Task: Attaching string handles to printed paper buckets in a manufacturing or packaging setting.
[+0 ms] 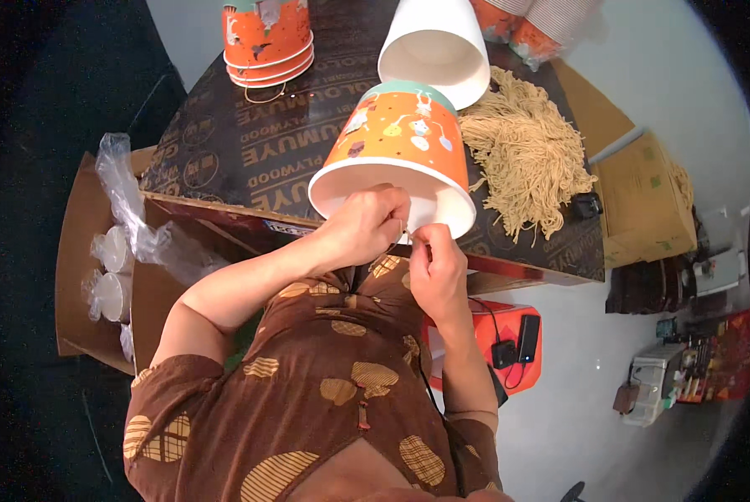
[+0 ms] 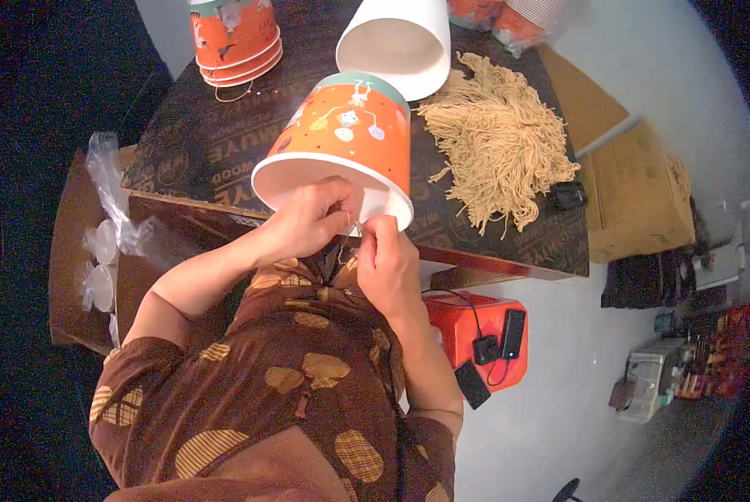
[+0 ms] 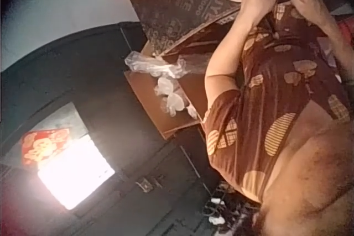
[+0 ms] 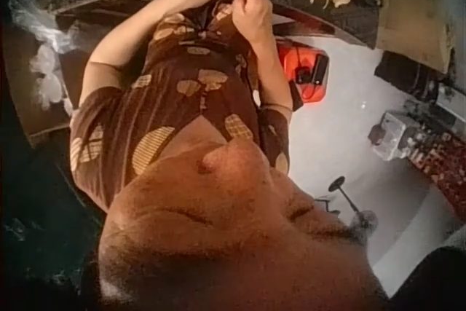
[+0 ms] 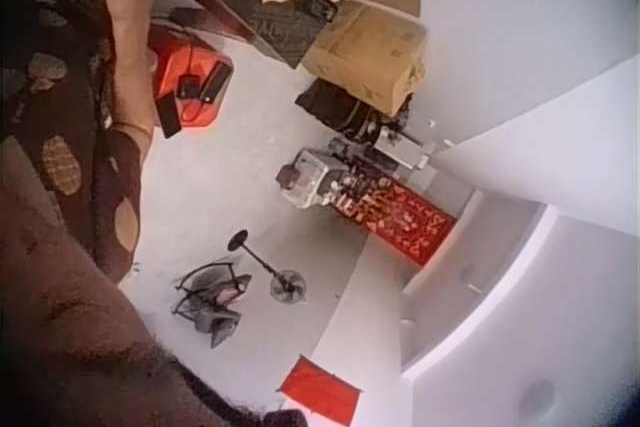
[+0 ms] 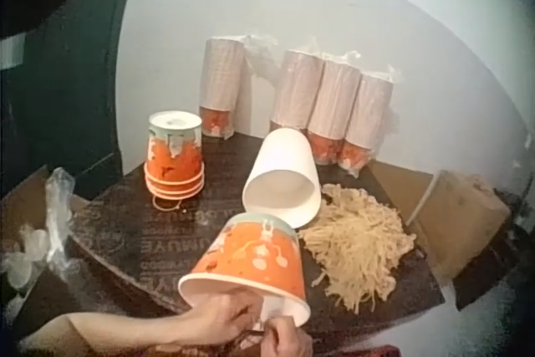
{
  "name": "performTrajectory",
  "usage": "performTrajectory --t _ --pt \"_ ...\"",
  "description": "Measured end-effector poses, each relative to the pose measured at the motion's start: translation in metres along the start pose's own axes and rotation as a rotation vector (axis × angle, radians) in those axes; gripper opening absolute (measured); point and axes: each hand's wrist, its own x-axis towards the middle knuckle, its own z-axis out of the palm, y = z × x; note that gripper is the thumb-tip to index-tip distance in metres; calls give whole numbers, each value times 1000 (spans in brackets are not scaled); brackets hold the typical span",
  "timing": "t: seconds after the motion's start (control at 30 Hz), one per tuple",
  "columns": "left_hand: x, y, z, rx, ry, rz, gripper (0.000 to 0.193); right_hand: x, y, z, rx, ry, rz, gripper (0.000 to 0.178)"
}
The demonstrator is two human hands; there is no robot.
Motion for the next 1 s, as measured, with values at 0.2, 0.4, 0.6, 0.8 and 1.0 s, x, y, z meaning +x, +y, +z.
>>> performTrajectory --t 0.2,0.4,0.6,0.8,1.0 --pt "-1 -3 4 64 53 17 3 -1 -2 -8 3 -83 4 11" --pt "1 -5 9 132 94 24 3 -5 -3 -14 -62 -165 -47 10" --pt "6 -14 14 149 166 44 5 -12 -7 -6 -217 -131 -51 8" --pt "7 -2 -1 191 15 -28 10 -15 -1 2 -378 -47 -100 21" --pt "7 -3 -11 -239 -176 -217 15 -5 -10 -1 -466 28 -172 17"
